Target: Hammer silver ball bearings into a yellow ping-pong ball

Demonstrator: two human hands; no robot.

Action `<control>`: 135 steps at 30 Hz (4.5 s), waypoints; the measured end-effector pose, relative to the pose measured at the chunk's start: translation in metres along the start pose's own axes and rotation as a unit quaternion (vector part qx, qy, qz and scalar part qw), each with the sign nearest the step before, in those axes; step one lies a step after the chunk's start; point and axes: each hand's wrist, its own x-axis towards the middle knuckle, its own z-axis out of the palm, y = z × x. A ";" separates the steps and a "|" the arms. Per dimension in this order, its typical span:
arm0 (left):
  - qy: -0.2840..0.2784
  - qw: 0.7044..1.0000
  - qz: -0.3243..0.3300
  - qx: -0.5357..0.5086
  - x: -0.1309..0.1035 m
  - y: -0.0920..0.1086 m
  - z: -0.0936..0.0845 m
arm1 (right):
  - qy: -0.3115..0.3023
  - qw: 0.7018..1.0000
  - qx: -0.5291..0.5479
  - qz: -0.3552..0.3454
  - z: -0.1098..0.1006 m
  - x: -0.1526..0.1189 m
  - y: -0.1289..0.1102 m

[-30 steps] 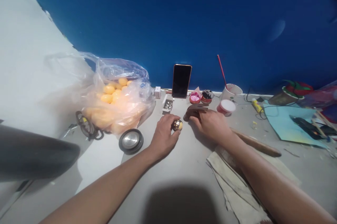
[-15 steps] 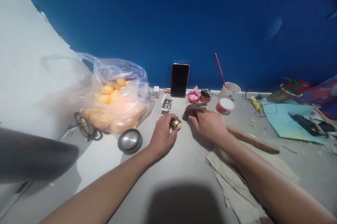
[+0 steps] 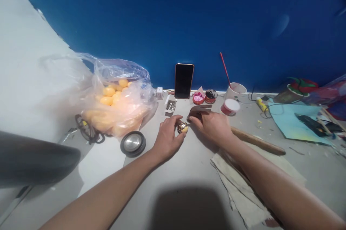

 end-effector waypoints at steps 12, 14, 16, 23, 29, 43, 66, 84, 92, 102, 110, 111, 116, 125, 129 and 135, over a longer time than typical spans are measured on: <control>0.005 1.000 0.003 0.016 -0.001 0.006 -0.003 | 0.186 0.979 0.005 -0.084 -0.004 -0.018 0.003; 0.002 1.000 0.003 0.015 -0.001 0.007 -0.003 | 0.174 0.980 0.008 -0.093 -0.003 -0.019 0.002; -0.005 1.000 0.001 0.014 -0.001 0.007 -0.004 | 0.175 0.980 0.009 -0.091 -0.002 -0.019 0.002; -0.003 1.000 0.002 0.020 -0.001 0.005 -0.003 | 0.202 0.975 0.004 -0.093 0.001 -0.016 0.005; -0.001 1.000 0.003 -0.001 -0.001 0.001 -0.001 | 0.220 0.973 -0.013 -0.075 0.003 -0.014 0.007; 0.014 1.000 -0.019 -0.006 0.000 0.003 0.001 | 0.131 0.988 0.008 -0.081 -0.005 -0.018 0.002; 0.016 0.999 -0.041 0.006 0.001 0.004 0.001 | 0.145 0.988 -0.007 -0.050 -0.002 -0.014 0.006; 0.013 0.999 -0.032 0.024 0.001 0.004 0.001 | 0.154 0.984 0.004 -0.085 0.000 -0.018 0.004; 0.013 0.999 -0.047 -0.002 0.002 0.001 0.002 | 0.166 0.982 0.006 -0.085 0.000 -0.017 0.004; 0.027 1.000 0.007 0.005 0.000 0.001 0.000 | 0.161 0.984 -0.001 -0.075 0.002 -0.014 0.008; 0.034 0.999 -0.009 0.000 0.002 -0.001 0.002 | 0.280 0.954 0.007 -0.104 0.009 -0.010 0.012; 0.036 0.999 -0.016 -0.002 0.002 -0.001 0.002 | 0.287 0.952 0.009 -0.107 0.008 -0.010 0.012; 0.023 0.999 -0.032 -0.011 0.001 -0.001 0.003 | 0.271 0.952 0.023 -0.142 0.008 -0.013 0.008; 0.014 0.999 -0.036 -0.028 0.002 0.003 -0.001 | 0.279 0.950 0.012 -0.141 0.010 -0.012 0.010; 0.011 0.998 -0.047 -0.040 0.001 0.004 -0.002 | 0.291 0.947 0.008 -0.136 0.009 -0.013 0.009; -0.012 0.999 -0.028 -0.025 0.001 0.005 -0.003 | 0.260 0.958 0.002 -0.121 0.009 -0.012 0.010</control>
